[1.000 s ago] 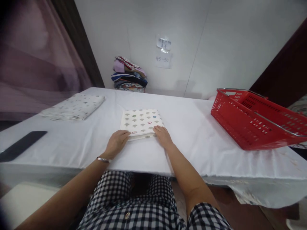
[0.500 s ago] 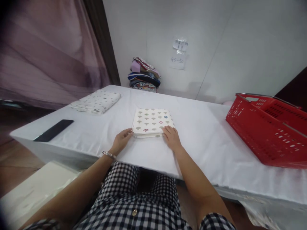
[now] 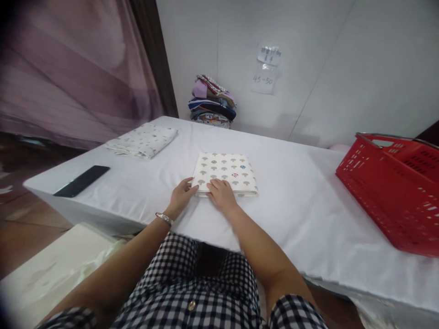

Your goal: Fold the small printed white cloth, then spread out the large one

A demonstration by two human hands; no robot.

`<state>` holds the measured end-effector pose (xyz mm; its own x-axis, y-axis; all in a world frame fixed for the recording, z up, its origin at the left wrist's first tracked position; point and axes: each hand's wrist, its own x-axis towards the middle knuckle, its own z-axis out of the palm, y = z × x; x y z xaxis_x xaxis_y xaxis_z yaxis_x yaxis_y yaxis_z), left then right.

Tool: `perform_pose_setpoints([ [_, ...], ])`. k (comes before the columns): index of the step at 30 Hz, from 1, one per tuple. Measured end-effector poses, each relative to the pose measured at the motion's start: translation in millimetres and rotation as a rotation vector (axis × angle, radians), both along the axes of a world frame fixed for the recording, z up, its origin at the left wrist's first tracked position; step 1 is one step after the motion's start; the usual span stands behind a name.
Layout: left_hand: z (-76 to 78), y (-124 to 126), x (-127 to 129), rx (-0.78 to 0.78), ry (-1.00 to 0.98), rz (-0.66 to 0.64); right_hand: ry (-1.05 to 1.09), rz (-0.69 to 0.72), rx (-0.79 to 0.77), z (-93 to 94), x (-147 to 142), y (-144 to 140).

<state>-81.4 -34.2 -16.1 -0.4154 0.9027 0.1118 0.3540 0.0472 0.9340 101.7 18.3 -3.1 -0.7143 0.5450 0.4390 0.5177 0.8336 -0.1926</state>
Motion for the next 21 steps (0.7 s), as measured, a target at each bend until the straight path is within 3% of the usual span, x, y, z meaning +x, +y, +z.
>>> perform_pose_setpoints([
  [5,-2.3,6.3,1.7,0.123,-0.36,-0.083,0.069,-0.023,-0.001,-10.0,-1.9,-1.5],
  [9,0.2,7.3,3.7,0.119,-0.441,-0.05,0.099,-0.037,-0.014,-8.4,-3.0,-2.1],
  [12,-1.2,6.8,4.2,0.096,-0.327,-0.002,0.126,-0.034,-0.034,-5.1,0.0,-3.4],
  [17,-0.6,3.6,7.7,0.013,0.102,0.098,0.082,0.002,-0.05,-2.0,7.1,-6.5],
  [21,0.8,0.6,8.2,0.035,0.217,0.083,0.099,0.016,-0.054,0.6,10.2,-7.7],
])
